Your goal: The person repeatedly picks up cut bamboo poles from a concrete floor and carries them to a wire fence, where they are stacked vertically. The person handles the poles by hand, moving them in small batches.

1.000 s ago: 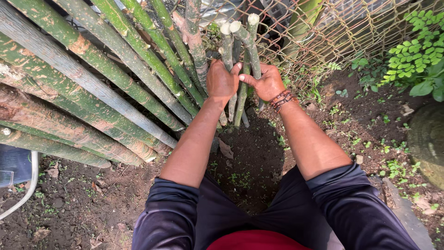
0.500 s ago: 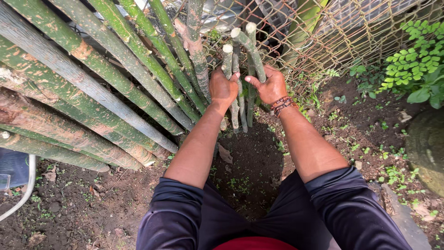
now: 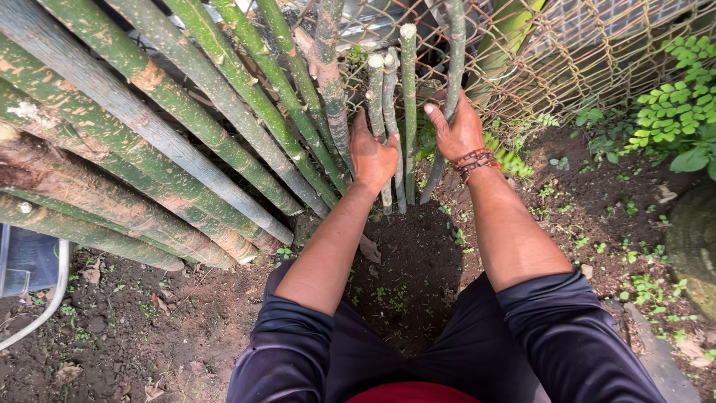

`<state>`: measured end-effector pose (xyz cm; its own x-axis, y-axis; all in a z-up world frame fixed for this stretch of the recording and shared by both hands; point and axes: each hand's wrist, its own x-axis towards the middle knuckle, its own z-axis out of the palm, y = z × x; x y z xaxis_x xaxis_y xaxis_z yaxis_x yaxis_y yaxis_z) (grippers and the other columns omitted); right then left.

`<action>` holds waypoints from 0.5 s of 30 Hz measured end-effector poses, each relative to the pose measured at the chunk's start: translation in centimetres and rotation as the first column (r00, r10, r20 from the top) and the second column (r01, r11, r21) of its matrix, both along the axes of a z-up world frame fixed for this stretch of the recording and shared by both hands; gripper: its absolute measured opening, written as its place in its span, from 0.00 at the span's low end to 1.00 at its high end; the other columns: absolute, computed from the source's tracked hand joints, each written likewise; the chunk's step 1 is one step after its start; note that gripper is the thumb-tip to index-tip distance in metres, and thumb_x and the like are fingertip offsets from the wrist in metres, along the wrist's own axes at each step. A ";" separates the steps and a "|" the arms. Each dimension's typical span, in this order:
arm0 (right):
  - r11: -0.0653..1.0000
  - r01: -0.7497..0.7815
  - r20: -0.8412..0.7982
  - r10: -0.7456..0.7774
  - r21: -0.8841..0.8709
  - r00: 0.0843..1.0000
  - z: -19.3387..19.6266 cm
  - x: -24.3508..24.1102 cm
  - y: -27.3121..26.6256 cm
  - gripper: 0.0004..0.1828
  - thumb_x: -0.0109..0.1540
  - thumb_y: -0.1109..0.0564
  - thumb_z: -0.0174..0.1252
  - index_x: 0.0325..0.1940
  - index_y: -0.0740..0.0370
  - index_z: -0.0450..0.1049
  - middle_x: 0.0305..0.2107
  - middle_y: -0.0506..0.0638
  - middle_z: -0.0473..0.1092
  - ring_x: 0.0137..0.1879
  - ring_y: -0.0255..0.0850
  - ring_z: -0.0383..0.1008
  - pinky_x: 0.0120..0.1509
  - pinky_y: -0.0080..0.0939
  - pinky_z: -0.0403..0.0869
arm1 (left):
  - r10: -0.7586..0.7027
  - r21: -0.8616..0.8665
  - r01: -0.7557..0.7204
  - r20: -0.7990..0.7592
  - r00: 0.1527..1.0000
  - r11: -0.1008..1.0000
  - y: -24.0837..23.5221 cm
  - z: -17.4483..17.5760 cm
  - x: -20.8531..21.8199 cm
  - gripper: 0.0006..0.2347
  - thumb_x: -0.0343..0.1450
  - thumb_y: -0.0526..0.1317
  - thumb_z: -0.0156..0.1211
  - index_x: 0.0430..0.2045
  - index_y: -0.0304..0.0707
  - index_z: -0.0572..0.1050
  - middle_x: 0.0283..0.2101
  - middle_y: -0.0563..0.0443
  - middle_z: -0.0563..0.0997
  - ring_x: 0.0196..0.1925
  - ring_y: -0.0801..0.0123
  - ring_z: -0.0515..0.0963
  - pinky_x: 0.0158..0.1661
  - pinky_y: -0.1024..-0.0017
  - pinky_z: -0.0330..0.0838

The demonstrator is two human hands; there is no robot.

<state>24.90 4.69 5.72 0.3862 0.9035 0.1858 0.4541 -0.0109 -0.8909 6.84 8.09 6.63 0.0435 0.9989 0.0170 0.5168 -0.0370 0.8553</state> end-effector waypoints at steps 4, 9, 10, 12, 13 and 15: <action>0.978 -0.129 0.262 0.084 0.161 0.961 0.3 -0.7 -0.2 0.32 0.64 0.45 0.71 0.64 0.61 0.66 0.48 0.65 0.74 0.53 0.60 0.76 0.54 0.58 0.74 | -0.049 0.213 0.037 0.047 0.998 0.976 -1.6 -0.7 -0.7 0.39 0.62 0.32 0.73 0.67 0.23 0.56 0.58 0.31 0.72 0.52 0.56 0.80 0.47 0.69 0.80; 0.999 0.032 0.364 -0.044 0.040 0.930 -1.5 -1.9 0.0 0.46 0.53 0.43 0.77 0.67 0.58 0.61 0.45 0.62 0.74 0.50 0.60 0.76 0.52 0.58 0.75 | -0.041 0.067 0.035 0.083 0.996 0.997 -4.0 -1.8 -2.6 0.35 0.63 0.32 0.72 0.65 0.26 0.60 0.60 0.35 0.71 0.44 0.61 0.83 0.43 0.69 0.80; 0.998 0.044 0.259 -0.056 0.049 0.964 -2.0 -2.0 0.3 0.46 0.52 0.42 0.76 0.66 0.57 0.62 0.46 0.60 0.74 0.50 0.56 0.78 0.52 0.55 0.77 | -0.041 0.050 0.036 0.104 0.994 0.998 -4.2 -1.9 -3.2 0.33 0.64 0.31 0.71 0.64 0.26 0.62 0.60 0.36 0.72 0.43 0.61 0.84 0.42 0.68 0.80; 0.996 0.069 0.039 -0.071 0.051 0.997 -2.8 -2.3 0.4 0.46 0.49 0.40 0.73 0.65 0.57 0.63 0.47 0.55 0.74 0.49 0.50 0.81 0.52 0.48 0.81 | -0.030 0.131 0.009 0.153 0.988 0.991 -4.9 -2.2 -4.7 0.27 0.65 0.30 0.70 0.60 0.27 0.67 0.57 0.38 0.75 0.40 0.65 0.84 0.40 0.70 0.81; 0.994 0.065 0.145 -0.077 0.090 0.986 -3.2 -2.6 0.2 0.43 0.52 0.41 0.75 0.64 0.57 0.66 0.47 0.56 0.74 0.50 0.50 0.81 0.54 0.49 0.81 | -0.024 0.167 -0.006 0.177 0.984 0.986 -5.3 -2.3 -5.5 0.25 0.65 0.29 0.69 0.58 0.28 0.70 0.56 0.38 0.76 0.39 0.66 0.84 0.39 0.71 0.81; 0.984 0.038 0.352 -0.097 0.173 0.931 -3.3 -2.7 -0.1 0.36 0.57 0.42 0.77 0.63 0.58 0.73 0.48 0.56 0.75 0.52 0.51 0.80 0.58 0.50 0.79 | 0.026 0.181 -0.055 0.158 0.987 0.982 -5.6 -2.5 -7.2 0.21 0.66 0.29 0.69 0.54 0.30 0.72 0.52 0.41 0.78 0.38 0.69 0.83 0.37 0.73 0.81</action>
<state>22.20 4.61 2.40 0.3262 0.8242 0.4630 0.7457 0.0766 -0.6619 -0.35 2.53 4.10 -0.0143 0.9789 0.2038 0.3835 -0.1829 0.9053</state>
